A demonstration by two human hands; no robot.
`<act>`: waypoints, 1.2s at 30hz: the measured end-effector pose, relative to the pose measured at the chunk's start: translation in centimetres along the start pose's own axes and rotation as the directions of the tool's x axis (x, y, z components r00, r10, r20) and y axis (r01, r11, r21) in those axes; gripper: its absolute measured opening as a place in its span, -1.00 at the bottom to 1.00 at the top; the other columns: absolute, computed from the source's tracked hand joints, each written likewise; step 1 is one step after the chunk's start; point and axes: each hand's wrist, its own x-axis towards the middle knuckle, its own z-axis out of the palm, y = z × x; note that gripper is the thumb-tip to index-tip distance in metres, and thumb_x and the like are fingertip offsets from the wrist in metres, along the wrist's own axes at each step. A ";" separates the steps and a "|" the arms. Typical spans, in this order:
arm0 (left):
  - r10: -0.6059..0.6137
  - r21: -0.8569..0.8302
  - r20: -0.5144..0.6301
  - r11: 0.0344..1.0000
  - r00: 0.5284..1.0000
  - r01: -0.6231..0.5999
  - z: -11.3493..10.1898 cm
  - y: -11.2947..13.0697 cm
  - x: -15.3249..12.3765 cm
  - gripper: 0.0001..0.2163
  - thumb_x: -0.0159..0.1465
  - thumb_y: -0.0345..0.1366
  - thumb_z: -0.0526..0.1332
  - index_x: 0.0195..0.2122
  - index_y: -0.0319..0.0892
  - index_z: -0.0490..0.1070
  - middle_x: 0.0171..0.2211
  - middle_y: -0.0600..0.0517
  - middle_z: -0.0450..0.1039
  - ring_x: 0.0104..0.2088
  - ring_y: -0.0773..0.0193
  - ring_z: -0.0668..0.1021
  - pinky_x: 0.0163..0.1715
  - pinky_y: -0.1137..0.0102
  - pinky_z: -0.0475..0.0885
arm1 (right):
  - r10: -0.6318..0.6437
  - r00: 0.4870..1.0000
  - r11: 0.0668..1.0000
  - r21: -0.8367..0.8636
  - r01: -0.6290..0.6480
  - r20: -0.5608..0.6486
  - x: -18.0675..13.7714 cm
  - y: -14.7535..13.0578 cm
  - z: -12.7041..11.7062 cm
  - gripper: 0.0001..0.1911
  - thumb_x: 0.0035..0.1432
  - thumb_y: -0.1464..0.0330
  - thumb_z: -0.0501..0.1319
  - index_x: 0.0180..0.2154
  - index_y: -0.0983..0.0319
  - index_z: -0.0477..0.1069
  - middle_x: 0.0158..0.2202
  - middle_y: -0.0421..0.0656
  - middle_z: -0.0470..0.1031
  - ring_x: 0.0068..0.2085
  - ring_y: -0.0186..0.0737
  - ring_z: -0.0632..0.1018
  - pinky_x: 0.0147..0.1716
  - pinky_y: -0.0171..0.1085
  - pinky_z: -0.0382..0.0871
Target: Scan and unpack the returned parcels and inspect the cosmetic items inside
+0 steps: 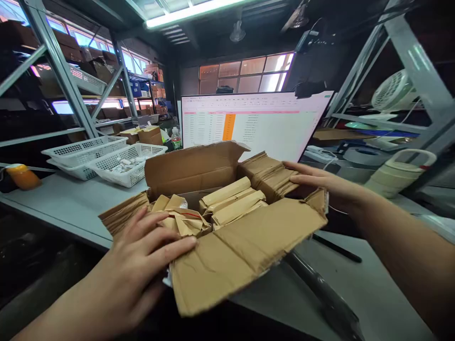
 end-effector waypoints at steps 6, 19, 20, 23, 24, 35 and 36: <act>-0.026 -0.116 -0.096 0.993 0.995 0.015 1.8 0.9 -0.5 -0.45 0.27 -0.46 0.14 0.28 0.07 0.31 -0.09 0.04 0.55 0.10 0.13 0.48 0.41 0.00 -0.02 | -0.745 0.667 0.426 -0.747 0.510 0.030 -3.3 -7.4 1.2 -0.53 0.23 0.17 0.27 0.16 0.09 0.48 0.10 -0.03 0.55 0.06 0.00 0.55 0.06 0.00 0.40; 0.118 -0.032 -0.286 0.991 0.951 -0.133 3.0 2.8 -0.9 -0.57 0.34 -0.47 0.07 0.16 0.00 0.49 -0.25 0.08 0.57 -0.06 0.22 0.51 0.43 0.15 -0.08 | -0.167 0.693 0.056 -0.695 0.717 0.702 -3.1 -7.3 9.2 0.04 -0.11 0.30 0.44 0.41 0.12 0.16 0.07 0.05 0.55 -0.06 0.10 0.60 -0.17 -0.08 0.48; 0.124 -0.031 -0.291 0.990 0.949 -0.138 3.0 2.9 -1.0 -0.57 0.34 -0.47 0.06 0.16 0.00 0.50 -0.25 0.08 0.57 -0.06 0.22 0.51 0.43 0.14 -0.08 | -0.186 0.679 0.036 -0.686 0.727 0.710 -3.2 -7.1 9.1 0.03 -0.09 0.31 0.43 0.41 0.13 0.15 0.08 0.06 0.54 -0.04 0.11 0.58 -0.11 -0.05 0.46; 0.127 -0.033 -0.301 0.989 0.945 -0.144 3.1 2.9 -1.1 -0.55 0.34 -0.49 0.05 0.16 0.00 0.50 -0.25 0.08 0.56 -0.05 0.21 0.51 0.43 0.12 -0.07 | -0.244 0.631 -0.034 -0.657 0.753 0.736 -3.0 -6.2 9.0 0.02 -0.07 0.31 0.41 0.41 0.21 0.13 0.09 0.07 0.52 0.02 0.15 0.53 0.03 0.05 0.37; 0.126 -0.032 -0.292 0.989 0.948 -0.141 3.2 3.0 -1.2 -0.55 0.34 -0.49 0.06 0.17 0.00 0.49 -0.24 0.07 0.57 -0.05 0.21 0.50 0.43 0.11 -0.07 | -0.250 0.619 -0.057 -0.650 0.758 0.745 -2.8 -5.9 9.1 0.04 -0.07 0.31 0.41 0.42 0.23 0.10 0.09 0.09 0.51 0.03 0.15 0.51 0.05 0.07 0.34; 0.117 -0.053 -0.256 0.989 0.960 -0.135 3.0 3.3 -1.2 -0.53 0.35 -0.48 0.05 0.23 -0.01 0.43 -0.22 0.05 0.53 -0.04 0.16 0.47 0.41 0.10 -0.05 | -0.300 0.555 -0.074 -0.599 0.797 0.776 -1.3 -4.5 10.2 0.09 -0.13 0.17 0.47 0.36 0.37 0.12 0.10 0.19 0.42 0.04 0.16 0.46 0.07 0.05 0.31; 0.118 -0.056 -0.244 0.989 0.963 -0.135 2.9 3.2 -1.1 -0.53 0.36 -0.49 0.05 0.24 -0.01 0.42 -0.22 0.05 0.53 -0.06 0.17 0.47 0.39 0.10 -0.01 | -0.297 0.557 -0.064 -0.598 0.799 0.776 -1.3 -4.5 10.4 0.06 -0.13 0.17 0.47 0.35 0.36 0.15 0.10 0.18 0.43 0.04 0.16 0.46 0.07 0.05 0.31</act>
